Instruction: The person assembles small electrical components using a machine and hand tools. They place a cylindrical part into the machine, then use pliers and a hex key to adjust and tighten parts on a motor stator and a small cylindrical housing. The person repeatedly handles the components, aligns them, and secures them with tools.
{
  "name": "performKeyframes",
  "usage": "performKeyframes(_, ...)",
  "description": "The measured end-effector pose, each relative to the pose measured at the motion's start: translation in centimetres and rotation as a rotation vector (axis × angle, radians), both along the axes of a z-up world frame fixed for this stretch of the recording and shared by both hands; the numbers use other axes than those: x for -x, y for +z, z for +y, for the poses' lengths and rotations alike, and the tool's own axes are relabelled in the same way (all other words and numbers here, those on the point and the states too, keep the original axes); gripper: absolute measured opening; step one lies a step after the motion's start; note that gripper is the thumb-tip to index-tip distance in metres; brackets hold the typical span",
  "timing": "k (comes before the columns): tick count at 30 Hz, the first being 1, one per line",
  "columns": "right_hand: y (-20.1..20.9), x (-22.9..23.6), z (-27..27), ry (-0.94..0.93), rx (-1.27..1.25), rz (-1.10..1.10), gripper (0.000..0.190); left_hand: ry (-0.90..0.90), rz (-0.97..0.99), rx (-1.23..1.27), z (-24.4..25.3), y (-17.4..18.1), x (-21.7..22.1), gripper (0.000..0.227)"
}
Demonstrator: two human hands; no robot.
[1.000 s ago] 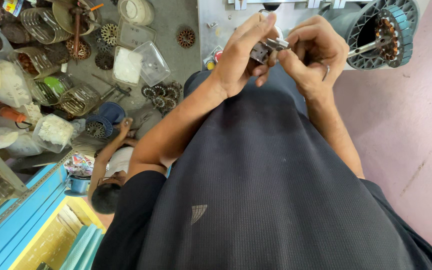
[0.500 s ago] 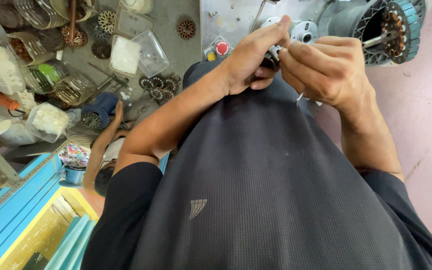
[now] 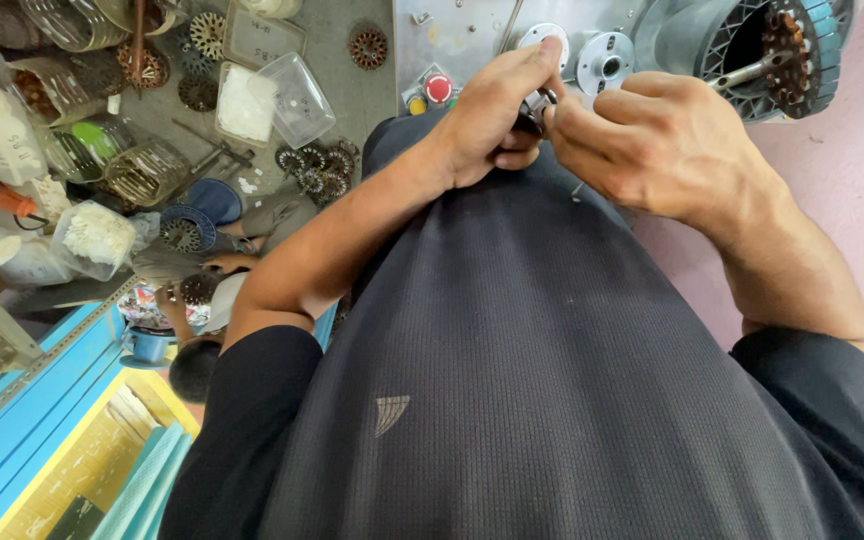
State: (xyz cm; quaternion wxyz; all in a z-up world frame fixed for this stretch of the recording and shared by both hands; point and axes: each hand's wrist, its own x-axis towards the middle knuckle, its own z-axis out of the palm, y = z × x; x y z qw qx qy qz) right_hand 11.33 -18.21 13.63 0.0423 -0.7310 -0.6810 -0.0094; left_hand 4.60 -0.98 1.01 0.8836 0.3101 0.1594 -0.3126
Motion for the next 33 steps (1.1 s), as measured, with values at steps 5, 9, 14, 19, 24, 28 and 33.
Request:
performKeyframes(5,0.2,0.5,-0.4,-0.336,-0.166,0.366,0.030,0.095,-0.032,0.091,0.4,0.0,-0.2,0.036)
performKeyframes(9,-0.6,0.4,-1.6,-0.794,-0.401,1.156,0.017,0.151,-0.137,0.167,0.7,0.0,-0.4,0.042)
performKeyframes(14,-2.2,2.5,-1.8,-0.865,-0.901,1.364,0.004,0.158,-0.198,0.218,0.9,0.5,-0.4,0.046)
performKeyframes(19,-2.1,4.7,-1.4,-0.781,-0.865,0.898,0.008,0.137,-0.239,0.170,0.8,1.4,-0.3,0.046)
performKeyframes(24,-1.4,4.9,-1.2,-0.771,-0.764,0.723,0.011,0.133,-0.295,0.151,1.1,1.9,-0.2,0.047)
performKeyframes(28,-1.3,4.8,-0.6,-0.662,-0.756,0.676,0.013,0.148,-0.297,0.181,1.3,1.8,-0.1,0.046)
performKeyframes(33,-1.5,4.6,0.2,-0.598,-0.739,0.580,0.014,0.161,-0.280,0.166,1.4,1.6,0.1,0.046)
